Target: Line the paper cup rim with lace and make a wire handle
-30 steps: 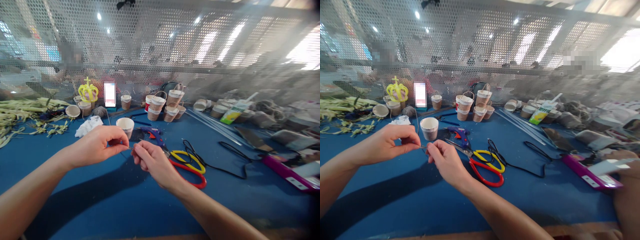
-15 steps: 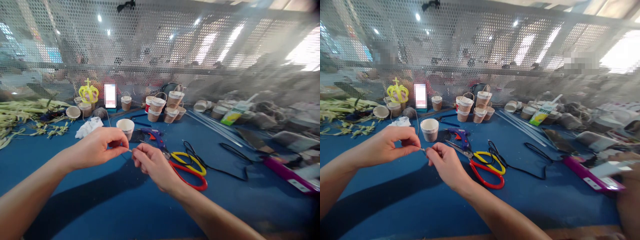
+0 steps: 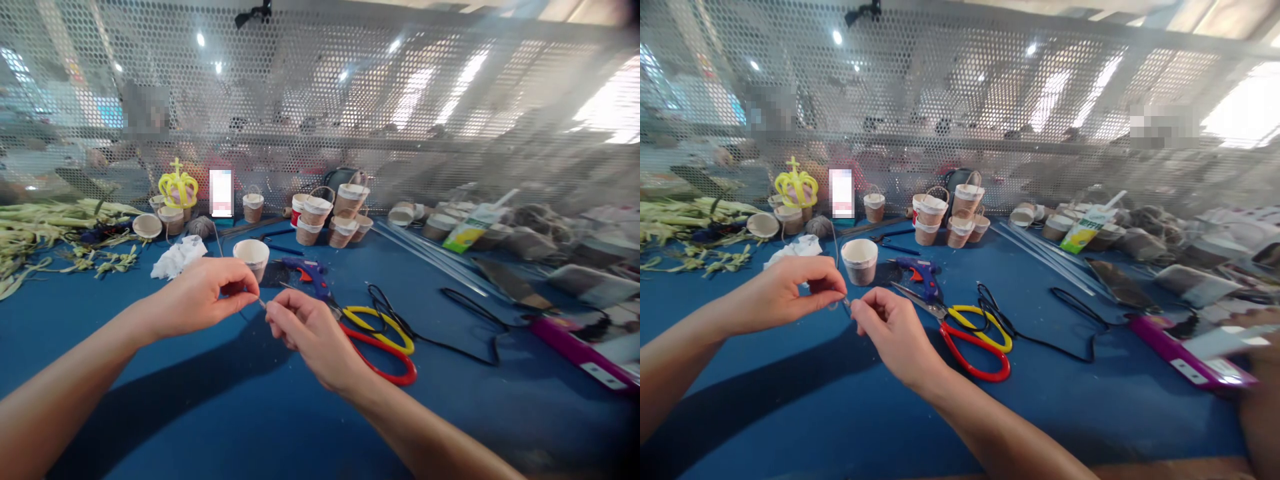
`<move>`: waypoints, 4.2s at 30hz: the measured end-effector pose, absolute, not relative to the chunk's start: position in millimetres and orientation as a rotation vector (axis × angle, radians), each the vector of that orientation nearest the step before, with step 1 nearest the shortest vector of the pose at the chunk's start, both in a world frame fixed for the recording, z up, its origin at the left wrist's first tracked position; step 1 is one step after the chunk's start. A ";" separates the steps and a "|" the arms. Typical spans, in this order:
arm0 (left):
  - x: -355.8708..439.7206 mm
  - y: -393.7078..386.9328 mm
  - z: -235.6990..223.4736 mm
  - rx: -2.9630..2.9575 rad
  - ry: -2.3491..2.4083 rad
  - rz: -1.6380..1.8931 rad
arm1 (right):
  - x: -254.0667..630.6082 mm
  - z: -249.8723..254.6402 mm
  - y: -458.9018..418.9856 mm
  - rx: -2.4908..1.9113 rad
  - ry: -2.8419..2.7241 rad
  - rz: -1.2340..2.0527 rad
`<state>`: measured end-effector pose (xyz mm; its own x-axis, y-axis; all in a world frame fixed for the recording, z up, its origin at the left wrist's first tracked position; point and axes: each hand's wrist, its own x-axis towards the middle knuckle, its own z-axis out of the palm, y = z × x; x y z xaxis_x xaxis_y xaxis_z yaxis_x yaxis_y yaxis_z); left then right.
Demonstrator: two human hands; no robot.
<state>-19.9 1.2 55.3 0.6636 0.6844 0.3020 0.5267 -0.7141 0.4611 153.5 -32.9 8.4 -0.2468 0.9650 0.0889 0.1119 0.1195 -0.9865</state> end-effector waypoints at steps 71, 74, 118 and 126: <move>-14.2 -10.0 54.3 2.796 0.934 0.604 | 158.7 13.1 -37.2 -1.196 -1.987 0.383; -16.3 -3.8 55.1 2.635 0.962 0.587 | 158.8 14.4 -38.4 -1.130 -2.005 0.500; 0.2 -13.2 28.7 2.837 0.994 0.860 | 166.7 9.4 -28.2 -1.230 -1.949 0.227; -12.3 -0.1 44.3 2.480 0.970 0.672 | 167.2 13.0 -31.0 -1.075 -2.083 0.357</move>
